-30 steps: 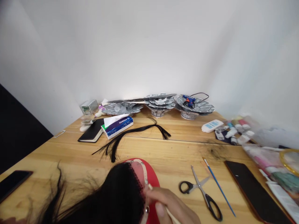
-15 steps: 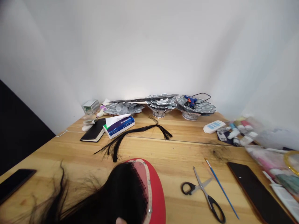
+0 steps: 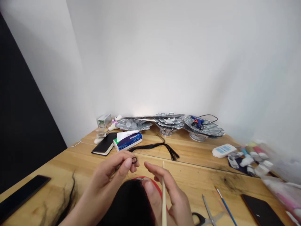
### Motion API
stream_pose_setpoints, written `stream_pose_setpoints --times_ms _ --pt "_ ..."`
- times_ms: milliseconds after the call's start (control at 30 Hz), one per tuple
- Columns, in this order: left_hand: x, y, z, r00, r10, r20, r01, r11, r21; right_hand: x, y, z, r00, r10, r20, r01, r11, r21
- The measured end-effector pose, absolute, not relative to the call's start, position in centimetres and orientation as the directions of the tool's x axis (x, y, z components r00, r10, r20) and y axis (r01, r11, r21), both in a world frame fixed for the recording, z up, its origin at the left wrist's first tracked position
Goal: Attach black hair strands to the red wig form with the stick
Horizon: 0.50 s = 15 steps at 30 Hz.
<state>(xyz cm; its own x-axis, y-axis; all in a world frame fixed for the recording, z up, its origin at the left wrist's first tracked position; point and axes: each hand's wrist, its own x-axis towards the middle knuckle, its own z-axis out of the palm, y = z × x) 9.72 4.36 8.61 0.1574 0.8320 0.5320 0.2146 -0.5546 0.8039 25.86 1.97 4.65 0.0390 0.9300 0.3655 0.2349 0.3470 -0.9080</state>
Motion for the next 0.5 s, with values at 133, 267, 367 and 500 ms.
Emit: stream_pose_setpoints --times_ms 133,267,367,500 --pt "11.1 5.7 8.3 0.152 0.881 0.448 -0.023 -0.451 0.892 26.0 4.1 5.6 0.004 0.939 0.345 0.171 0.339 -0.925" --pt "11.7 7.2 7.7 0.094 0.944 0.318 -0.25 -0.287 0.925 25.8 5.1 5.6 -0.037 0.954 0.297 0.122 0.299 -0.946" --pt "12.0 8.3 6.9 0.069 0.964 0.257 -0.295 -0.227 0.928 26.1 6.0 5.2 -0.028 0.955 0.297 0.203 0.296 -0.933" --pt "12.1 9.2 5.9 0.088 0.978 0.189 -0.341 -0.149 0.928 26.7 7.4 4.3 -0.032 0.956 0.29 0.318 0.285 -0.904"
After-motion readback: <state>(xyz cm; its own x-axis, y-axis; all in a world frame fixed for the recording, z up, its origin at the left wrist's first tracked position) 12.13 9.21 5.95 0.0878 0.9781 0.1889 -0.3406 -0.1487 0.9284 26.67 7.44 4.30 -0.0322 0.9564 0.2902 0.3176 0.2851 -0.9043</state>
